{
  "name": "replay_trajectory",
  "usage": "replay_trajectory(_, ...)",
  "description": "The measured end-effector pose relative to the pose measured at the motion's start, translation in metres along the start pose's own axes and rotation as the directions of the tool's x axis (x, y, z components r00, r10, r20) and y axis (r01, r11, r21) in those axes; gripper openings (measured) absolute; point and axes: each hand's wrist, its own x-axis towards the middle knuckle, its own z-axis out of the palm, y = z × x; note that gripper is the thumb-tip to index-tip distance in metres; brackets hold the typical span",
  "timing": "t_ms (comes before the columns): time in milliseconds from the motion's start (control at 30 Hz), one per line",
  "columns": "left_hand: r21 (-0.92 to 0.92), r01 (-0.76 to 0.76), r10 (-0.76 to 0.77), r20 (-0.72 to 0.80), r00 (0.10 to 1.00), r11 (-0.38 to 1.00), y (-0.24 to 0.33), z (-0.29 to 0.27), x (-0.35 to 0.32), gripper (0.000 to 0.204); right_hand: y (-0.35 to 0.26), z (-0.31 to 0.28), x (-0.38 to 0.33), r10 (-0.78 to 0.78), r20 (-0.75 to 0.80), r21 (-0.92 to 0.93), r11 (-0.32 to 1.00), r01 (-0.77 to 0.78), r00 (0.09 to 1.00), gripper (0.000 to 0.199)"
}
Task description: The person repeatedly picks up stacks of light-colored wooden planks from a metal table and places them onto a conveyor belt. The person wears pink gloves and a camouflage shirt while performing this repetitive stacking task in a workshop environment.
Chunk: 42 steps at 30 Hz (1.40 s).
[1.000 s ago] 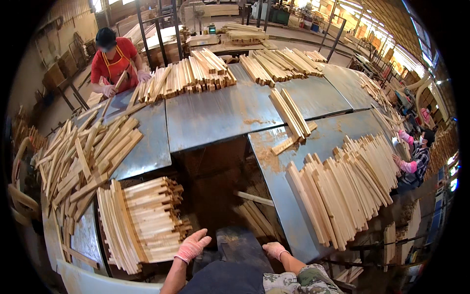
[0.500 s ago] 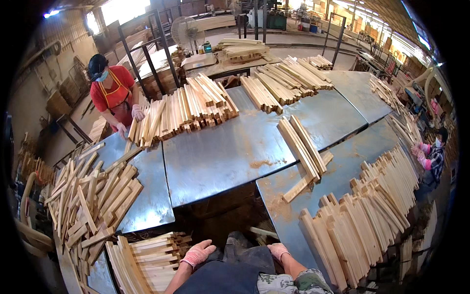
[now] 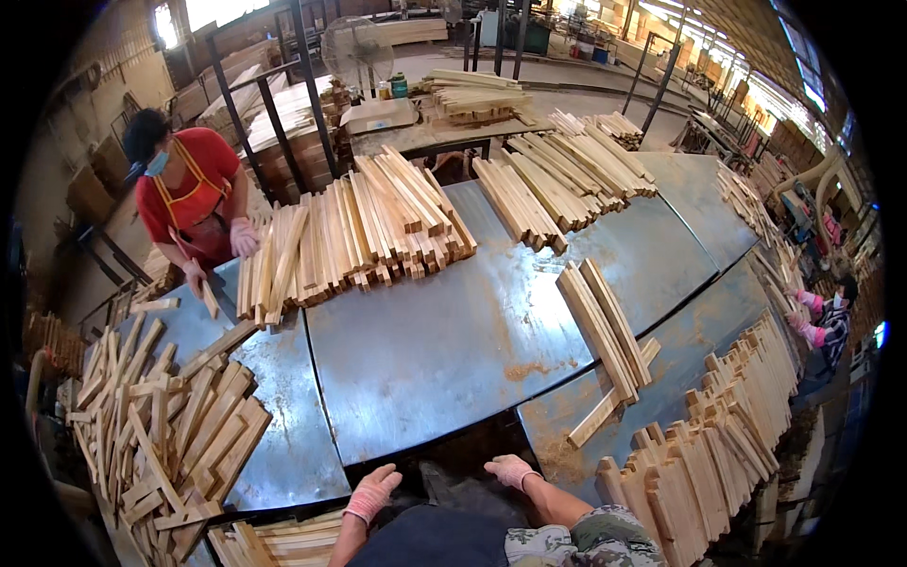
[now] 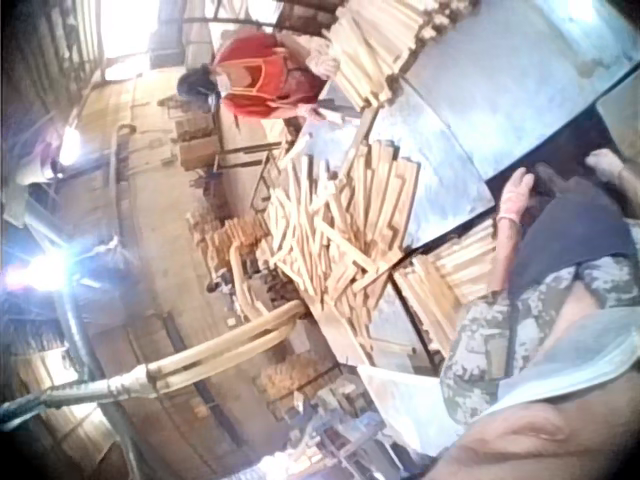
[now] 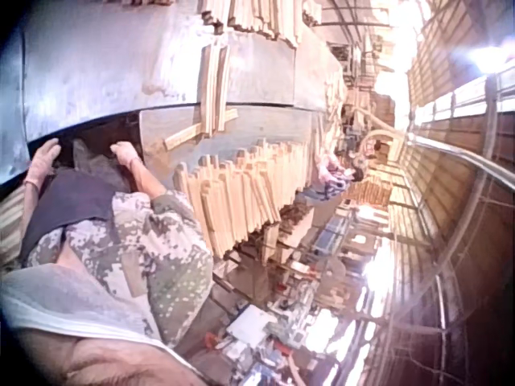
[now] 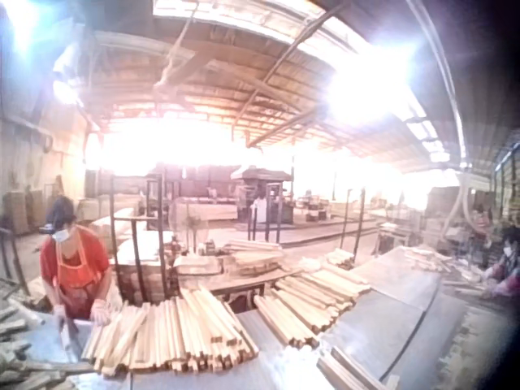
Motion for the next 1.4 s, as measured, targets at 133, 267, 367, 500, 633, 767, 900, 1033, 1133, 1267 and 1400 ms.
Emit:
replay_trajectory(133, 0.02, 0.057, -0.058, 0.012, 0.998, 0.998, 0.022, -0.033, 0.048, 0.071, -0.052, -0.037, 0.028, 0.194, 0.041, 0.315, 0.928, -0.196, 0.98, 0.05)
replay_trajectory(267, 0.018, 0.035, -0.035, 0.024, 0.999, 0.999, 0.047, -0.054, 0.094, 0.07, -0.107, -0.1, 0.079, 0.033, 0.029, 0.274, 0.961, -0.04, 0.999, 0.054)
replay_trajectory(367, 0.009, 0.024, -0.025, 0.056, 0.998, 1.0, 0.059, -0.06, 0.142, 0.072, -0.164, -0.162, 0.119, -0.092, -0.051, 0.269, 0.958, 0.102, 0.994, 0.06)
replay_trajectory(500, 0.06, 0.005, -0.009, 0.081, 0.997, 0.998, 0.131, -0.087, 0.212, 0.075, -0.257, -0.245, 0.193, -0.151, -0.231, 0.301, 0.928, 0.219, 0.961, 0.066)
replay_trajectory(633, 0.062, -0.029, 0.032, -0.034, 0.999, 0.998, 0.216, -0.113, 0.302, 0.074, -0.339, -0.327, 0.282, -0.307, -0.449, 0.139, 0.904, 0.405, 0.839, 0.066)
replay_trajectory(767, -0.089, -0.181, 0.154, -0.247, 0.957, 0.979, 0.261, -0.13, 0.422, 0.078, -0.435, -0.404, 0.322, -0.297, -0.462, -0.007, 0.943, 0.332, 0.835, 0.074)
replay_trajectory(900, -0.133, -0.215, 0.152, -0.372, 0.915, 0.967, 0.318, -0.155, 0.513, 0.092, -0.488, -0.426, 0.379, -0.407, -0.563, -0.104, 0.898, 0.427, 0.719, 0.077)
replay_trajectory(1033, -0.121, -0.063, 0.018, -0.345, 0.938, 0.991, 0.411, -0.163, 0.567, 0.094, -0.51, -0.45, 0.421, -0.327, -0.46, -0.057, 0.939, 0.34, 0.826, 0.083)
replay_trajectory(1133, 0.054, -0.044, 0.063, -0.44, 0.896, 0.998, 0.42, -0.159, 0.61, 0.083, -0.538, -0.447, 0.424, -0.287, -0.452, -0.123, 0.958, 0.26, 0.844, 0.085)
replay_trajectory(1267, 0.147, -0.098, 0.155, -0.462, 0.873, 0.984, 0.397, -0.164, 0.608, 0.072, -0.539, -0.429, 0.411, -0.319, -0.489, -0.164, 0.948, 0.274, 0.812, 0.068)
replay_trajectory(1400, 0.213, -0.144, 0.213, -0.348, 0.913, 0.966, 0.375, -0.155, 0.526, 0.064, -0.483, -0.391, 0.361, -0.437, -0.406, -0.136, 0.898, 0.419, 0.803, 0.06)
